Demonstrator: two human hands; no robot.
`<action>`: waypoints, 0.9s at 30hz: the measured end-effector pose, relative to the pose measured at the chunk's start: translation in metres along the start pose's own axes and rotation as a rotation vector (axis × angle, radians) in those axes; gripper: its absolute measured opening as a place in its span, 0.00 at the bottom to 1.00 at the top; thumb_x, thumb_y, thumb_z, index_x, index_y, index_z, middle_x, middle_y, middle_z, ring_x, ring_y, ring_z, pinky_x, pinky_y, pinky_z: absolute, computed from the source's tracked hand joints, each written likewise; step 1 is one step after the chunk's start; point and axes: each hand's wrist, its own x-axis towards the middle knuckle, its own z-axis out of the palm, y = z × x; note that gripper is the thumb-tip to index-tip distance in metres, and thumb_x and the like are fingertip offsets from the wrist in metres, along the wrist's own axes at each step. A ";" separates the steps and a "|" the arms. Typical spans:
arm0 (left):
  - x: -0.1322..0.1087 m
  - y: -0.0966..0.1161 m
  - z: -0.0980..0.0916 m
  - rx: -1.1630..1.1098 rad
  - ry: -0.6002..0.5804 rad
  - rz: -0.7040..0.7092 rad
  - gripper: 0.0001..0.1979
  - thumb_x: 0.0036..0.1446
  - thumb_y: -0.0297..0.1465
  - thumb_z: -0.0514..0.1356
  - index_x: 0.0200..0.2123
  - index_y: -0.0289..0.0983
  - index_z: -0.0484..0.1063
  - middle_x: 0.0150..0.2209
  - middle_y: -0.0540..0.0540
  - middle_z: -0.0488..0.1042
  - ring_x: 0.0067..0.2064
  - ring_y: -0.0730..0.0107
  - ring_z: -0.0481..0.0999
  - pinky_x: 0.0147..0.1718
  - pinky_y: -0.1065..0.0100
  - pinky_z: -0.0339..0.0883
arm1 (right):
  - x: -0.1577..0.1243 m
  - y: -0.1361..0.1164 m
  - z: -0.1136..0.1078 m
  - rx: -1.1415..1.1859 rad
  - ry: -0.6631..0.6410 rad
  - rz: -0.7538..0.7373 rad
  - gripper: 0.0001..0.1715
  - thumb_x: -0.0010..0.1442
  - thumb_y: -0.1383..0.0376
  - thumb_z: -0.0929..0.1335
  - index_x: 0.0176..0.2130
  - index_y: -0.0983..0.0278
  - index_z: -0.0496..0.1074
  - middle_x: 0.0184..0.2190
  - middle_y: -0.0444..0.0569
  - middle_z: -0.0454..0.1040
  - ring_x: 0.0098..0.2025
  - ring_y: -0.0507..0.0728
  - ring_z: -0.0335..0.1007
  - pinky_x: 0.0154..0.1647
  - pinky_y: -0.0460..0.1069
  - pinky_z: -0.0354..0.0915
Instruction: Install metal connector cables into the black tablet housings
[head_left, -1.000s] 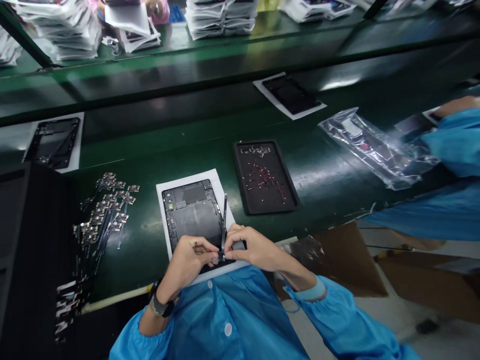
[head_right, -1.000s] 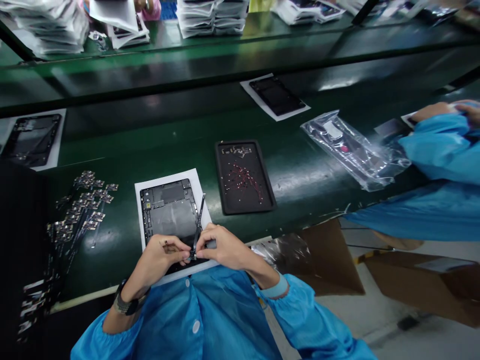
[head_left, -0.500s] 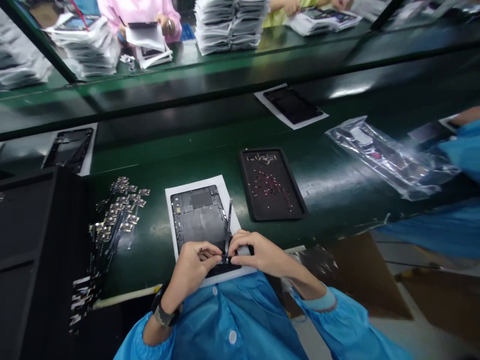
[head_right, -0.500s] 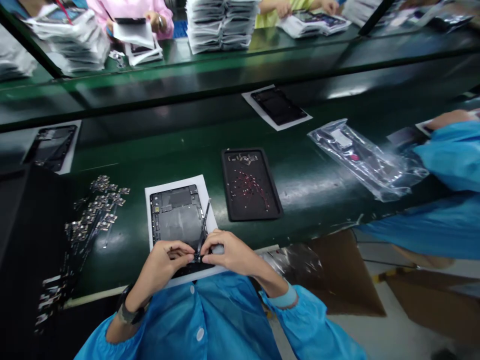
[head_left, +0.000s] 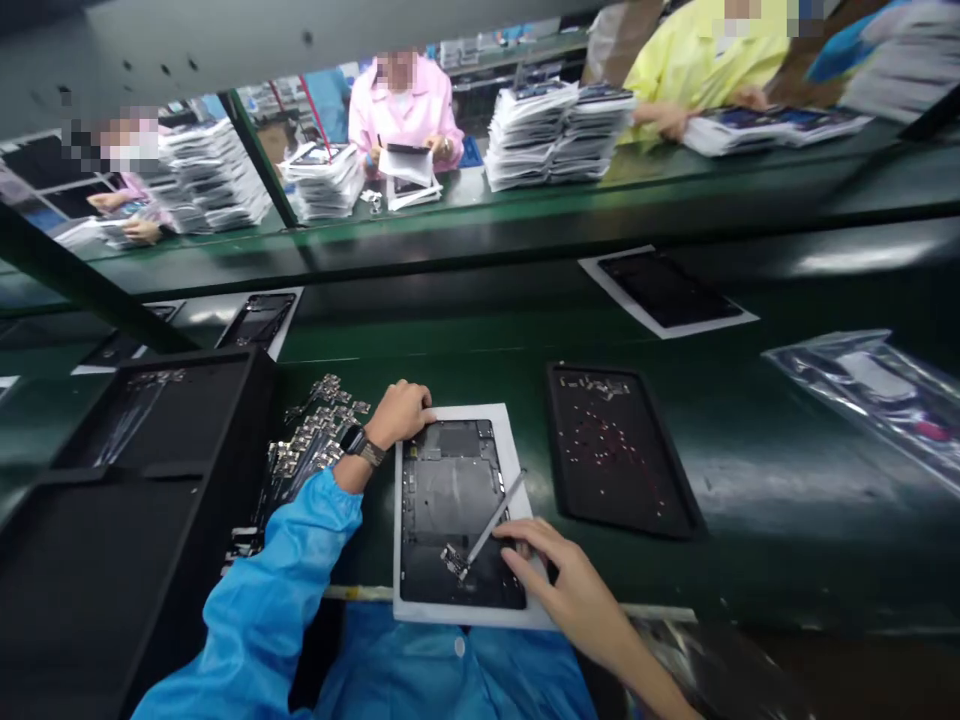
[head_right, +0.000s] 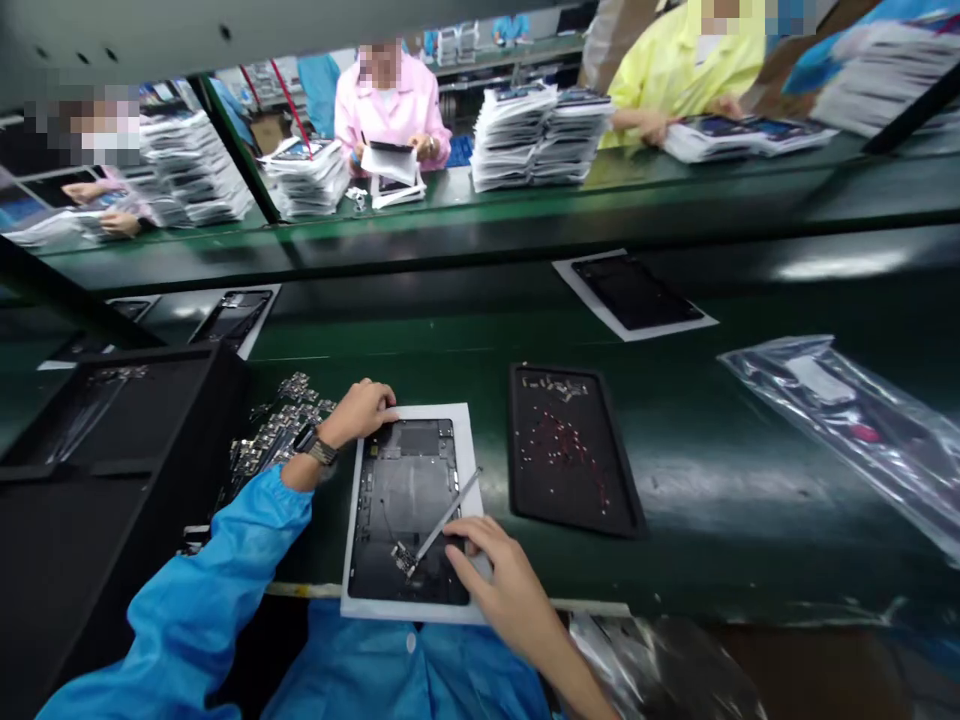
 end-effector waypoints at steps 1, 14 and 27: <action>0.003 -0.001 0.000 0.003 -0.020 0.024 0.07 0.53 0.32 0.65 0.34 0.35 0.75 0.35 0.42 0.77 0.43 0.58 0.71 0.43 0.63 0.64 | 0.000 0.001 0.003 -0.019 0.013 -0.022 0.16 0.62 0.60 0.64 0.44 0.62 0.76 0.40 0.53 0.77 0.39 0.59 0.72 0.44 0.54 0.69; 0.109 -0.009 -0.032 0.214 0.059 0.254 0.11 0.59 0.22 0.51 0.35 0.34 0.74 0.41 0.38 0.74 0.47 0.60 0.69 0.46 0.64 0.63 | 0.024 0.009 -0.035 -0.164 0.425 -0.197 0.12 0.63 0.61 0.65 0.42 0.60 0.76 0.40 0.53 0.78 0.44 0.59 0.75 0.46 0.51 0.73; 0.273 -0.093 -0.104 0.485 0.216 0.090 0.14 0.55 0.20 0.49 0.35 0.34 0.74 0.42 0.34 0.74 0.48 0.53 0.69 0.45 0.60 0.61 | 0.055 0.009 -0.205 -0.262 0.548 0.157 0.18 0.54 0.51 0.68 0.38 0.58 0.79 0.30 0.50 0.80 0.29 0.61 0.76 0.32 0.55 0.73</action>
